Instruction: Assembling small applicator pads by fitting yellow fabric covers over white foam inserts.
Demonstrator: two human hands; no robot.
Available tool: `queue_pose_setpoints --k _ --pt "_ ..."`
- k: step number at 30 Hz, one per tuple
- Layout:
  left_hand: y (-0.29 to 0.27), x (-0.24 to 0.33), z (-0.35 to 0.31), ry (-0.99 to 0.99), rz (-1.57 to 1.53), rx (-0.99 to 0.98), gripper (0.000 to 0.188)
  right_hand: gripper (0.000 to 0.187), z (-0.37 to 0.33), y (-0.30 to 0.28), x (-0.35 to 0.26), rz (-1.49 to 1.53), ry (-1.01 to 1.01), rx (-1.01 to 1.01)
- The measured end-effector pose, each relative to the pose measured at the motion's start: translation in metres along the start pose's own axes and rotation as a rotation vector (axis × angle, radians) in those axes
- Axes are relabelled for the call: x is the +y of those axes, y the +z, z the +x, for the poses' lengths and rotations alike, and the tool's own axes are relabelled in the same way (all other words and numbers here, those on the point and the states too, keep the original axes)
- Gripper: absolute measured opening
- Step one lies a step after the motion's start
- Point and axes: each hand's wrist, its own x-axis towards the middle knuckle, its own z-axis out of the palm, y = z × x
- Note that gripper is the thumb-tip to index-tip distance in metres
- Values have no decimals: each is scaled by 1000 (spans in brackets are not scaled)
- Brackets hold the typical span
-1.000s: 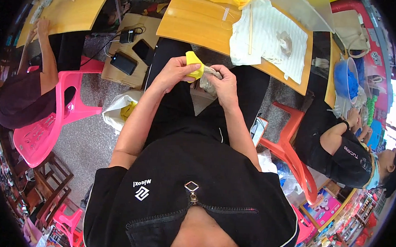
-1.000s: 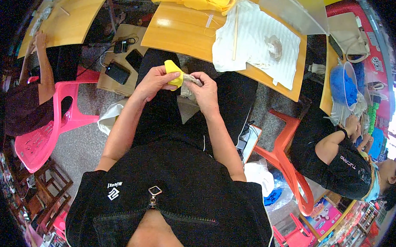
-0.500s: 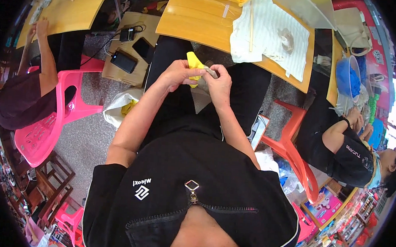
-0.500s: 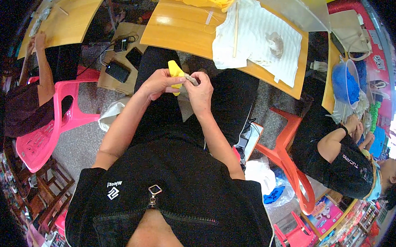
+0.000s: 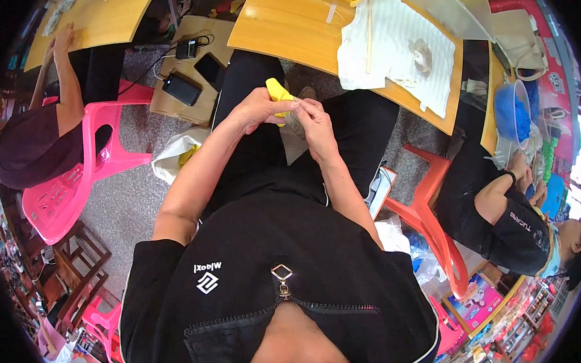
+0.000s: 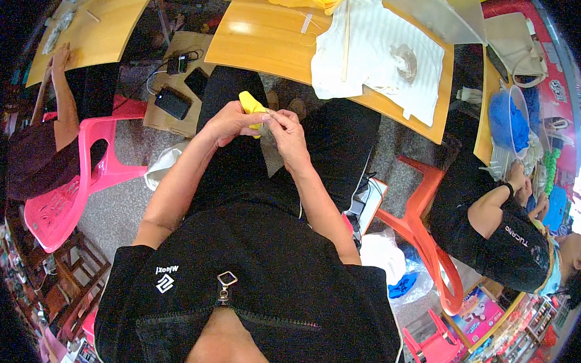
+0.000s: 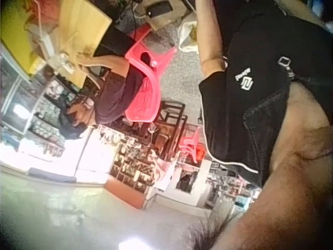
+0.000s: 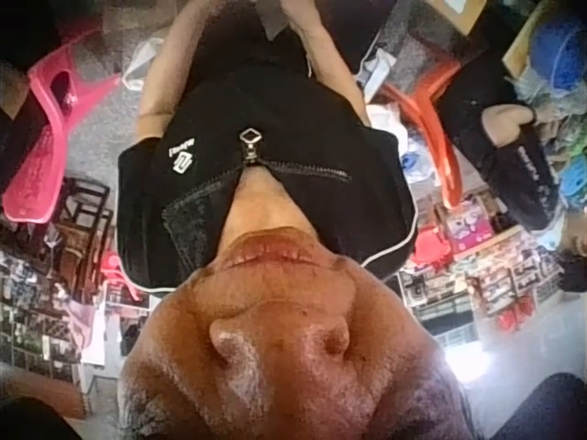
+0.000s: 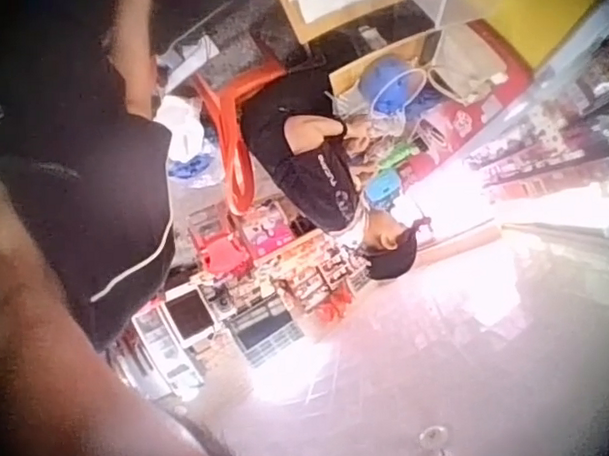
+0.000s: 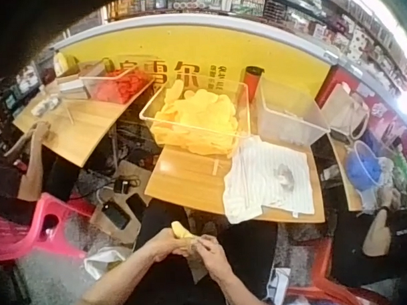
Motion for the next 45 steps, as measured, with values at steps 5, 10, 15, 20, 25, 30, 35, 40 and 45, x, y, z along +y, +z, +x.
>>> queue_pose_setpoints --k 5,10,15,20,25,30,35,40,45 --pt "4 2 -2 63 -254 -19 27 25 7 2 6 -17 -47 54" --pt "8 -3 -3 62 -330 4 28 25 7 0 10 20 -99 102" --pt "6 -2 2 83 -117 -22 31 19 4 11 4 -118 -102 209" --pt "15 -3 -1 2 -162 -24 31 21 12 7 8 -271 -129 291" --pt "8 -2 -3 -55 -301 -75 29 24 7 2 -6 134 103 196" --pt "12 -9 6 12 -266 49 25 25 -6 -5 3 217 195 212" --pt "22 -14 5 78 -108 147 25 17 -7 -7 14 39 105 235" --pt "23 -11 -1 126 -81 138 27 14 -5 -5 18 74 45 259" --pt "15 -11 -6 124 -26 40 29 16 -9 4 13 71 70 223"
